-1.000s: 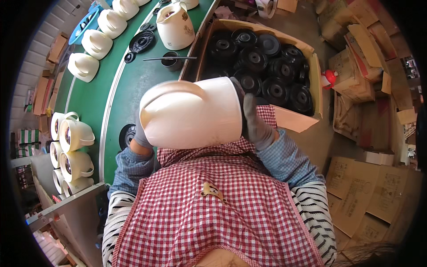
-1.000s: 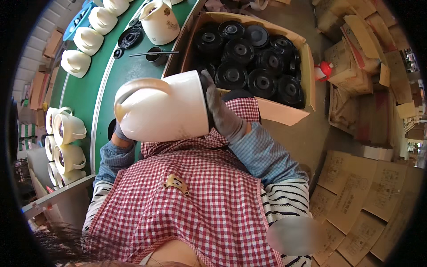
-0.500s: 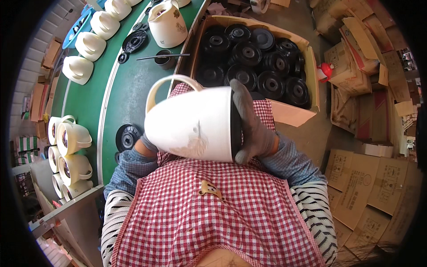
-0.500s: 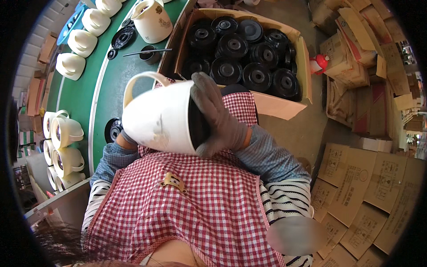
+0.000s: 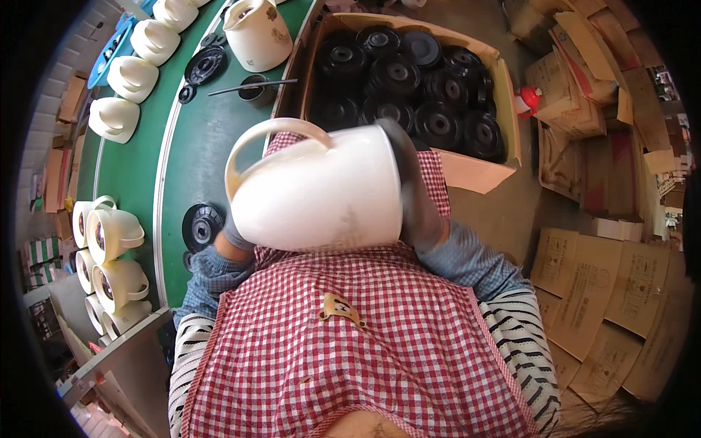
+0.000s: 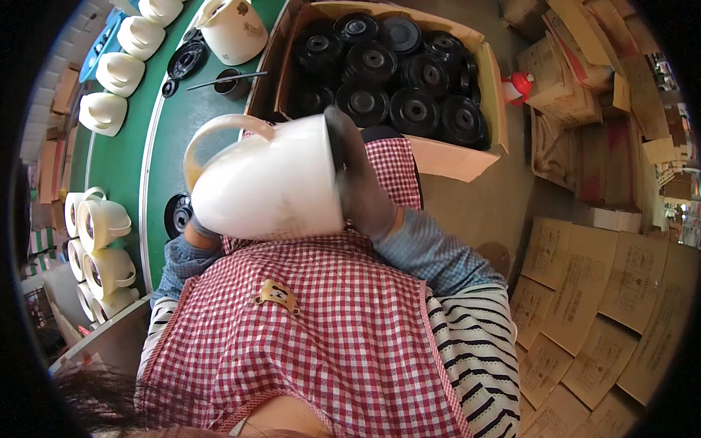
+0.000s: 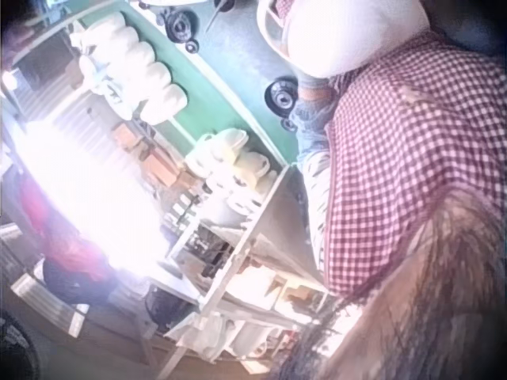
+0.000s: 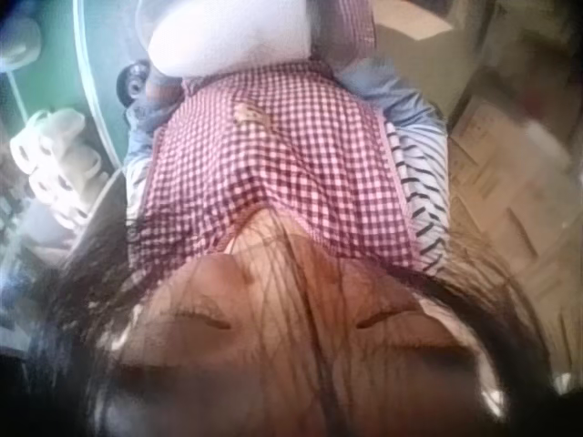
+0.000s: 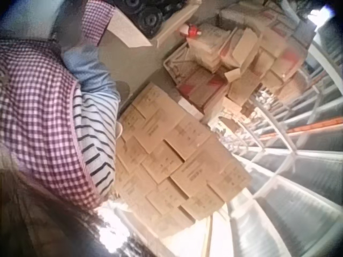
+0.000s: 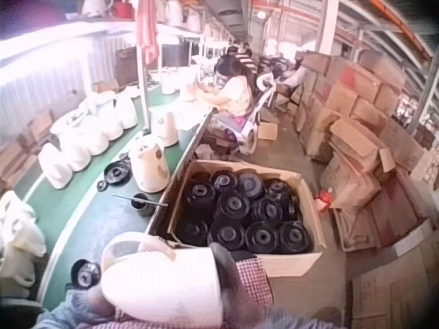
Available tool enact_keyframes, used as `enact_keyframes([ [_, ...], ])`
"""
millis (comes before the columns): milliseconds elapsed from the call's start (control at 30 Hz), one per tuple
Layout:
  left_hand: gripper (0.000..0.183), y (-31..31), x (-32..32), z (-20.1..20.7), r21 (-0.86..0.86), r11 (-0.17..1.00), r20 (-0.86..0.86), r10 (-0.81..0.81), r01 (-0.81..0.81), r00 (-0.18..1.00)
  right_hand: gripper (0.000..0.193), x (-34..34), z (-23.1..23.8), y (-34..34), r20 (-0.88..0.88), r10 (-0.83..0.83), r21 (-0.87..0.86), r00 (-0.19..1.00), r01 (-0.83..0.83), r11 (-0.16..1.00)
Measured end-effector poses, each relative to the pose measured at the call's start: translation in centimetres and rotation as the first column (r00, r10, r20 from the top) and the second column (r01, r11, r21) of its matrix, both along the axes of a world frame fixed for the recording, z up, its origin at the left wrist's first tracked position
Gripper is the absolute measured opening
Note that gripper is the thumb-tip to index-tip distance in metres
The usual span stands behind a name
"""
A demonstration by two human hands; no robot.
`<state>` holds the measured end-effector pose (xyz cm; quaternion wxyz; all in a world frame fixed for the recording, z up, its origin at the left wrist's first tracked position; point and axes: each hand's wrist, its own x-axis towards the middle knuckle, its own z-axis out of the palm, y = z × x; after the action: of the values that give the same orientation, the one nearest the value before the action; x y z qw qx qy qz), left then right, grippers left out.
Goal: The person assembles white ceramic kettles by inserting black heating bases and placing black lids on top. The person handles each kettle one at a time, inserts the base, and secures the lid before moving to the next unit on the conveyor belt.
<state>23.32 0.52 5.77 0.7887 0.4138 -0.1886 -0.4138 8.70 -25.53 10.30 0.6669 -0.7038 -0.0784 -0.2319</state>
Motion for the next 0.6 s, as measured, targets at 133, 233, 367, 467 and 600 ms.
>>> enact_keyframes([
  [133, 0.052, -1.6, 1.5, 5.5, 0.257, 0.863, 0.907, -0.061, -0.434, 0.416, 0.073, 1.3, -3.0, -3.4, -0.050, 0.603, 0.969, 0.796, -0.106, 0.221],
  [233, 0.052, 1.4, 1.6, -2.2, 0.035, 0.998, -0.067, -0.045, 0.048, 0.997, 0.095, 0.6, -0.5, -1.5, -0.073, 0.297, 0.319, 0.952, -0.260, 0.911],
  [367, 0.054, 0.8, 0.4, -3.3, -0.044, 0.986, 0.034, -0.160, 0.161, 0.987, 0.116, -0.6, -0.3, -1.1, 0.259, 0.145, -0.184, 0.955, -0.099, 0.978],
  [467, 0.052, 0.7, 0.8, -2.0, 0.018, 0.990, 0.099, -0.140, 0.139, 0.985, 0.109, -0.3, 0.2, -0.9, 0.283, 0.125, -0.134, 0.951, -0.090, 0.987],
  [600, 0.051, 1.6, 1.5, 0.0, 0.094, 0.995, 0.336, -0.064, 0.034, 0.940, 0.090, 0.3, -0.2, -1.4, 0.115, 0.093, 0.002, 0.989, -0.094, 0.996],
])
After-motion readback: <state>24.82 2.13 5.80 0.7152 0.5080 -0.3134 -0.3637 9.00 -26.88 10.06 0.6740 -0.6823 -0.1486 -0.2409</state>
